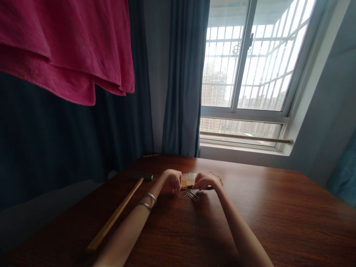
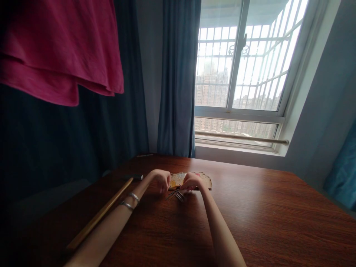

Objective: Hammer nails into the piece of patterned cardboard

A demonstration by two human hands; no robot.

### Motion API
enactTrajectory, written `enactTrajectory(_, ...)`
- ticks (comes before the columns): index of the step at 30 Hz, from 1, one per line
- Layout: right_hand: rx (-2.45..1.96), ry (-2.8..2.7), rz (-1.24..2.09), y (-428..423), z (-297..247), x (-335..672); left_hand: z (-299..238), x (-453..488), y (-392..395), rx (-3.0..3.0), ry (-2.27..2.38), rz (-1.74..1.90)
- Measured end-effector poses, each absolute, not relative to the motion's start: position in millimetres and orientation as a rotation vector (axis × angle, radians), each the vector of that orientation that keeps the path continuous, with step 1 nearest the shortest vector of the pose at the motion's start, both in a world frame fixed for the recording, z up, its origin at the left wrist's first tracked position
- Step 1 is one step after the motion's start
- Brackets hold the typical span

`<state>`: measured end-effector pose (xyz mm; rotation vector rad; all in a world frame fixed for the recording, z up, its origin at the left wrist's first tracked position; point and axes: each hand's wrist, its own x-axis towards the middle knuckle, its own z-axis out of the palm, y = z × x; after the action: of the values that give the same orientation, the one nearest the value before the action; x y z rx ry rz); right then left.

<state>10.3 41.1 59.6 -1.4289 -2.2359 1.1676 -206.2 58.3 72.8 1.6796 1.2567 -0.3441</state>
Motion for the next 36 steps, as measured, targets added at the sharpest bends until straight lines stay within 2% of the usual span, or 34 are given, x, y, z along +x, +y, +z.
enactTrajectory(4, -1.587, -2.359, 1.257, 34, 59, 0, 67, -194, 55, 1.592, 1.285, -0.58)
enactTrajectory(7, -1.646, -2.405, 1.315, 30, 53, -12, 61, -185, 54, 1.597, 1.307, -0.601)
enactTrajectory(20, -1.227, -2.404, 1.584, 17, 56, -27, 61, -192, 55, 1.777, 1.248, -0.195)
enactTrajectory(22, -1.189, -2.395, 1.477, 22, 59, -21, 61, -197, 59, 1.75, 1.286, -0.153)
enactTrajectory(26, -1.302, -2.286, 0.848, 41, 59, 1, 56, -206, 67, 1.706, 1.369, -0.1)
enactTrajectory(28, -1.388, -2.213, 0.655, 50, 54, 15, 54, -210, 69, 1.699, 1.393, -0.075)
enactTrajectory(31, -1.501, -2.172, 0.517, 56, 41, 32, 56, -213, 69, 1.725, 1.448, -0.027)
enactTrajectory(36, -1.643, -2.201, 0.488, 58, 25, 40, 75, -208, 58, 1.824, 1.461, -0.066)
